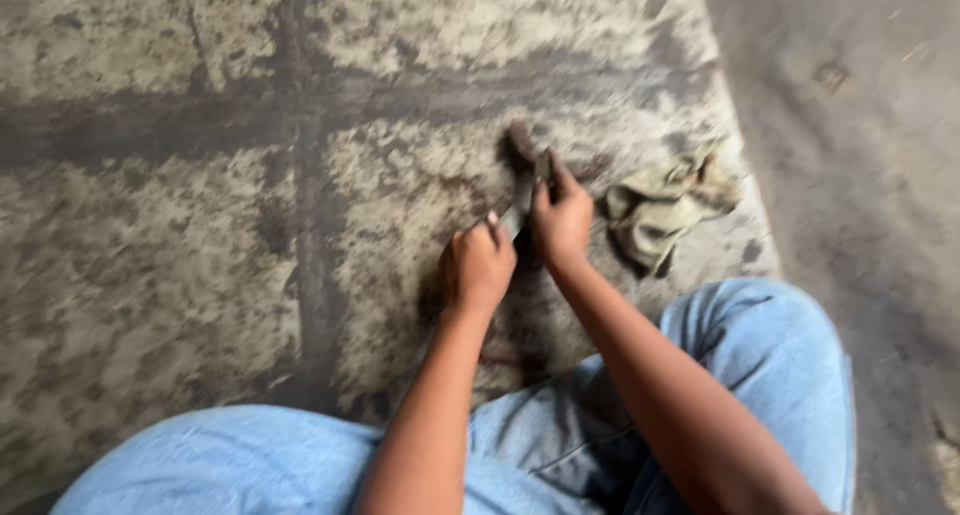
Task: The person sits on the floor and uses a metal file to smooth the edges of a curved metal piece, likely a brake shoe. They repeatedly file the edges and occasionally wipe the surface with a cloth to remove metal filings.
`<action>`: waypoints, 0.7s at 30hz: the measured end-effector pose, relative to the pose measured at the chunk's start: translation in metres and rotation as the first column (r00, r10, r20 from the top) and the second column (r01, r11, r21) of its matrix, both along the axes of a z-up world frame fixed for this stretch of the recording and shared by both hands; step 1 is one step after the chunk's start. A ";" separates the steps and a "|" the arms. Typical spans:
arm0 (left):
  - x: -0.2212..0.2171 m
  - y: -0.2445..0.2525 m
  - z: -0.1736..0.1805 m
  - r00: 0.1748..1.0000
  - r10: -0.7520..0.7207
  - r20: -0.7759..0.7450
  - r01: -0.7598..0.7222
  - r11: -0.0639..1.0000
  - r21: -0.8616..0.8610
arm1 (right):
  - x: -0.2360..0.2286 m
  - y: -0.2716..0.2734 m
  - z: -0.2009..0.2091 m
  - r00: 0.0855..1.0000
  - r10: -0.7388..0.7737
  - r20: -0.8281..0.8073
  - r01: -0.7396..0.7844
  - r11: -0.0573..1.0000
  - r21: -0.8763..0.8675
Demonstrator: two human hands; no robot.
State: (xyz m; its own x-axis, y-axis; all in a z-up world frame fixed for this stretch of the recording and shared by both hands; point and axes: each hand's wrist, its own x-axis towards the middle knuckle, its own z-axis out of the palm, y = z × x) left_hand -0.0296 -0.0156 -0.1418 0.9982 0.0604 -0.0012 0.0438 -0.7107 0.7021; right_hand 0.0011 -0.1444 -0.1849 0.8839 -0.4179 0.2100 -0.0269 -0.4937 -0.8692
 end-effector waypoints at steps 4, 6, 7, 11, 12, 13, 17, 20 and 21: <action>0.004 0.001 0.011 0.992 0.038 -0.121 -0.037 0.999 0.013 | -0.015 0.011 -0.008 1.000 0.016 0.007 -0.017 0.991 0.134; 0.004 0.000 0.012 0.989 0.012 -0.145 -0.011 1.000 0.010 | -0.008 0.008 -0.001 0.997 0.000 -0.073 0.017 0.971 0.238; 0.004 0.000 0.011 0.992 0.031 -0.125 -0.031 1.000 0.000 | 0.001 0.006 0.003 0.987 -0.015 -0.161 0.061 0.956 0.287; 0.004 0.001 0.005 0.995 0.048 -0.084 -0.047 0.999 0.017 | -0.025 0.009 -0.003 0.993 0.069 -0.093 -0.042 0.962 0.272; 0.004 0.000 0.005 0.996 0.042 -0.078 -0.040 0.999 0.027 | -0.015 0.007 -0.006 0.996 0.045 -0.076 -0.025 0.967 0.253; 0.005 -0.002 0.003 0.996 0.043 -0.079 -0.041 0.999 0.023 | 0.000 0.002 -0.009 0.998 0.022 -0.061 -0.007 0.973 0.231; 0.003 0.003 -0.002 0.998 0.024 -0.063 -0.024 1.000 0.002 | -0.003 0.004 -0.022 0.988 0.142 0.067 -0.149 0.983 0.110; 0.005 0.002 -0.004 0.998 0.039 -0.058 -0.039 0.999 -0.005 | -0.009 0.013 -0.020 0.994 0.110 0.001 -0.108 0.975 0.193; 0.009 0.004 -0.004 0.997 0.051 -0.058 -0.051 0.999 0.005 | -0.002 0.010 -0.016 0.997 0.062 -0.046 -0.049 0.969 0.241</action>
State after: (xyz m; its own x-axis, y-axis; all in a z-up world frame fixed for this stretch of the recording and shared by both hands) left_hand -0.0207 -0.0113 -0.1461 0.9921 0.1110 -0.0586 0.1204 -0.7087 0.6952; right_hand -0.0009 -0.1345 -0.2006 0.9142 -0.4004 0.0628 -0.0539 -0.2736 -0.9603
